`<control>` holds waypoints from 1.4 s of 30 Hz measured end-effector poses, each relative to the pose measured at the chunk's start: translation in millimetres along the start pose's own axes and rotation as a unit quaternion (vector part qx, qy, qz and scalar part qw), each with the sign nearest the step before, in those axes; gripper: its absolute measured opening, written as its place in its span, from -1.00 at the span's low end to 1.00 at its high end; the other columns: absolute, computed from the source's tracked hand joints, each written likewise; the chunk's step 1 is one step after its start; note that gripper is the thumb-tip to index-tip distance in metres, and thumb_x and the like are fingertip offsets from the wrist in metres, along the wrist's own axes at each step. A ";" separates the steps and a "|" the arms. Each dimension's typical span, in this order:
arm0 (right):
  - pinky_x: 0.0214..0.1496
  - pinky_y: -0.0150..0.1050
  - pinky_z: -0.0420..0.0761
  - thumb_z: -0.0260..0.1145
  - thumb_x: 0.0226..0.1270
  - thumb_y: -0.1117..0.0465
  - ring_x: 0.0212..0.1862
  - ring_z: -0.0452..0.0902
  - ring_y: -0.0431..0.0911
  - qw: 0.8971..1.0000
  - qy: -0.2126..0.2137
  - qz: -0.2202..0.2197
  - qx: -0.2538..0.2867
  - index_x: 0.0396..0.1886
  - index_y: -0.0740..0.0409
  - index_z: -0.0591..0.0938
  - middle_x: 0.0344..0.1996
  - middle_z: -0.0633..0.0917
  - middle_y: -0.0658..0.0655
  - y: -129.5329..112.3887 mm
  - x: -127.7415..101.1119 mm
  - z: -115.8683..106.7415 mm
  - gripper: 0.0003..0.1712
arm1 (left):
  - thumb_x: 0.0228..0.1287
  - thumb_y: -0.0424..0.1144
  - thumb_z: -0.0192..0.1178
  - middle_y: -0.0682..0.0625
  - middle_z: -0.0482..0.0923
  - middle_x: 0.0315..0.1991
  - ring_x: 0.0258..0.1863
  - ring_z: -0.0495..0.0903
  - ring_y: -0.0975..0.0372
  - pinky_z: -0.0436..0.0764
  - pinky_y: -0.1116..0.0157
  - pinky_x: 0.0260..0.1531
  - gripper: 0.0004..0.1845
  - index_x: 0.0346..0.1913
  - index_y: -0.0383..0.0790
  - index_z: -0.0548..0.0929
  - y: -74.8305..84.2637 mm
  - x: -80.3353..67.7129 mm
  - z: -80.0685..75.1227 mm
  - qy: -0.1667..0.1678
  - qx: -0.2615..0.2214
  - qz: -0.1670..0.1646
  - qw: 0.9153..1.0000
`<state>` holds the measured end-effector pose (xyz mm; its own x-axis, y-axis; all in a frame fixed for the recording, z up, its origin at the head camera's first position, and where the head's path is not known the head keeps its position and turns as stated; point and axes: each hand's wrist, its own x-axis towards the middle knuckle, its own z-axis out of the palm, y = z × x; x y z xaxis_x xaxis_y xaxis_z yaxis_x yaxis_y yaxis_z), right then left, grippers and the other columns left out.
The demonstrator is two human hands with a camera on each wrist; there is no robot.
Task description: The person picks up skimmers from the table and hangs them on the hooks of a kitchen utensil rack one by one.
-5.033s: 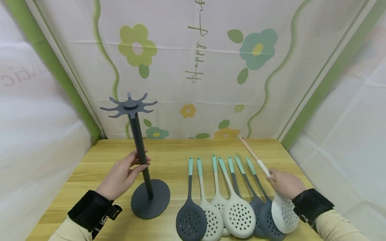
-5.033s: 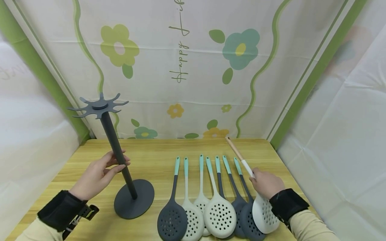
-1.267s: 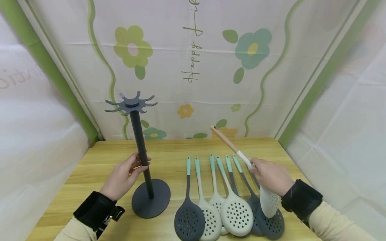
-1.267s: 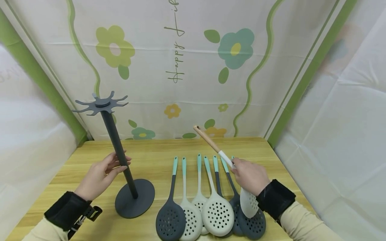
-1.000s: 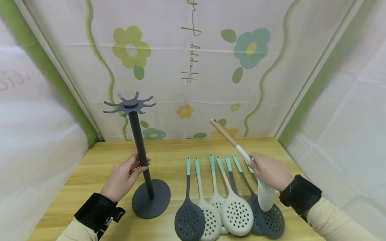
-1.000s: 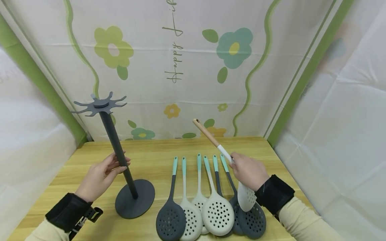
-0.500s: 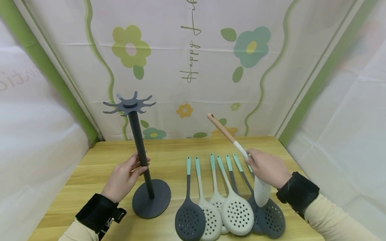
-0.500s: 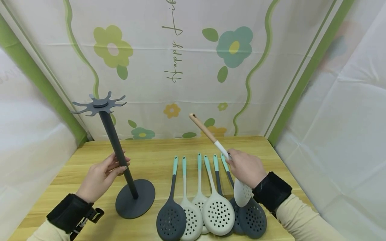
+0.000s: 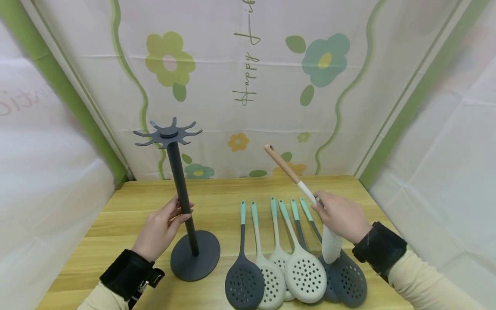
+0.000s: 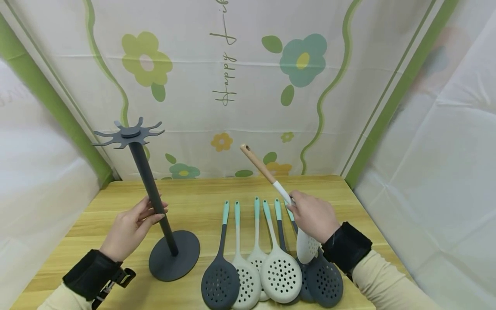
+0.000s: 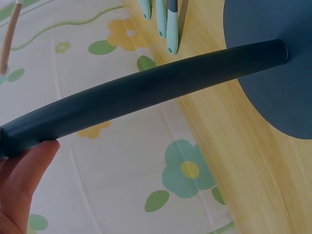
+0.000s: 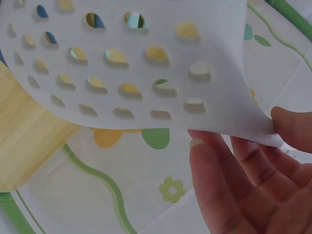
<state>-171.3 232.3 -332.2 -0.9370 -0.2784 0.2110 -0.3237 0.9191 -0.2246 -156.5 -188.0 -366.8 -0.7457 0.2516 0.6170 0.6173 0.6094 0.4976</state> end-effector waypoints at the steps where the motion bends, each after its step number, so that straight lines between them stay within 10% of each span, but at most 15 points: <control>1: -0.71 -0.36 0.31 0.27 0.43 0.19 -0.65 0.30 -0.23 1.000 0.001 -0.001 0.001 0.03 0.23 0.58 -0.59 0.52 -0.05 0.0 -0.1 0.5 -0.73 | 0.18 -0.60 0.27 -0.20 0.73 -0.09 -0.14 0.75 -0.03 0.77 0.18 -0.21 -0.47 0.23 -0.37 0.47 -0.1 0.0 0.1 0.000 0.000 0.000 1.000; 42: -0.67 -0.40 0.29 0.29 0.40 0.22 -0.60 0.33 -0.27 0.998 0.049 -0.037 0.019 -0.03 0.25 0.59 -0.47 0.66 0.06 -15.0 8.1 7.0 -0.75 | 0.25 -0.55 0.24 -0.22 0.71 -0.06 -0.12 0.75 -0.05 0.78 0.15 -0.23 -0.49 0.27 -0.37 0.45 -1.0 -2.0 1.4 -0.007 -0.004 -0.015 1.000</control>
<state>-175.0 214.3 -333.9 -0.8933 -0.3154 0.3202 -0.3987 0.8850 -0.2404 -156.0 -188.1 -369.4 -0.7665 0.2439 0.5941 0.5972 0.6108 0.5199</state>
